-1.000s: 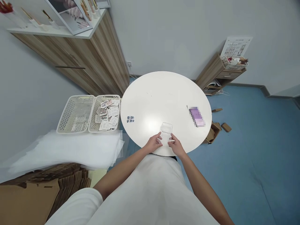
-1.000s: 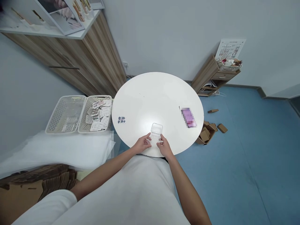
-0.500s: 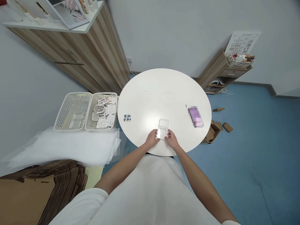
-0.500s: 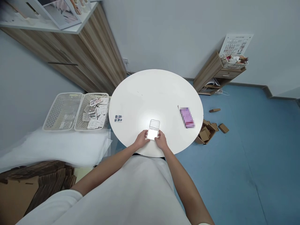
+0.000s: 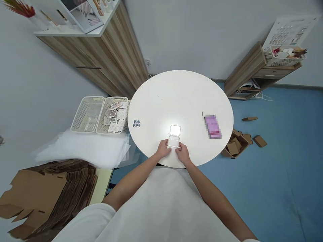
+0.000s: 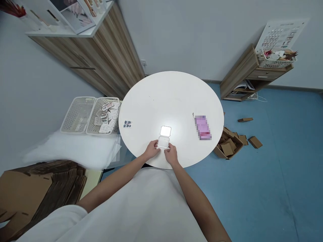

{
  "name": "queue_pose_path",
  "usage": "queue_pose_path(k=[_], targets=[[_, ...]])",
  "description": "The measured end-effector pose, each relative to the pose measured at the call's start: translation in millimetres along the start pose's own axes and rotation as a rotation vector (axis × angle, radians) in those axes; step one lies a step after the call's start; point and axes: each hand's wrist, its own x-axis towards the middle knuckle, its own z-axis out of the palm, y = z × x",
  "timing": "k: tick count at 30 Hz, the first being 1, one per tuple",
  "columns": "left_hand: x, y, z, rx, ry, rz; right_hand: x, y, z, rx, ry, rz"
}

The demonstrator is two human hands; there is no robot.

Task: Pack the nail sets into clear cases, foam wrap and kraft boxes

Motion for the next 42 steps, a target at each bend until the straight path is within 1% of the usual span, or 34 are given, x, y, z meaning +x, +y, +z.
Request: queue_pose_path(k=[5,9,12,15,17,19,20,23,26,28,30,33,35,38,40,42], targets=[[10.6,9.5,1.4,-0.07,0.045,-0.011,18.4,-12.5,-8.9,-0.038,-0.05,-0.068],[12.1,10.0,2.1,-0.074,0.033,-0.014,24.0,-14.4,-8.8,-0.028,-0.063,-0.071],[8.0,6.9,1.2,-0.069,0.027,-0.013,20.5,-11.2,-7.3,-0.021,-0.024,-0.018],[1.2,0.7,-8.0,-0.044,0.043,0.001,11.9,-9.7,-6.0,-0.025,0.048,-0.001],[-2.8,-5.9,-22.3,0.013,0.054,0.035,5.7,-12.3,-3.4,-0.052,0.108,-0.045],[-5.2,-14.6,-44.3,0.101,0.071,0.077,1.8,-18.8,2.9,-0.09,0.15,-0.119],[-5.4,-19.6,-58.0,0.149,0.088,0.095,1.3,-23.6,8.0,-0.108,0.141,-0.147],[-0.2,-34.8,-106.4,0.282,0.169,0.119,6.3,-42.8,31.6,-0.165,0.019,-0.2],[15.7,-45.8,-156.5,0.395,0.238,0.098,21.0,-64.9,63.8,-0.237,-0.098,-0.216],[31.4,-48.3,-184.9,0.449,0.242,0.077,34.7,-79.1,86.0,-0.298,-0.149,-0.226],[48.6,-46.9,-206.5,0.497,0.187,0.072,49.4,-92.4,106.6,-0.376,-0.191,-0.25],[72.0,-40.2,-226.0,0.567,0.082,0.077,70.2,-109.9,133.6,-0.517,-0.191,-0.284],[83.8,-35.8,-232.2,0.631,0.034,0.021,82.5,-119.4,149.5,-0.573,-0.188,-0.281],[95.9,-33.6,-235.7,0.678,-0.033,-0.027,99.1,-129.9,170.8,-0.627,-0.167,-0.263],[101.2,-35.4,-236.2,0.685,-0.067,-0.008,109.1,-134.6,182.9,-0.661,-0.146,-0.25],[105.0,-38.6,-235.9,0.692,-0.076,0.021,117.5,-137.9,192.5,-0.703,-0.134,-0.24]])
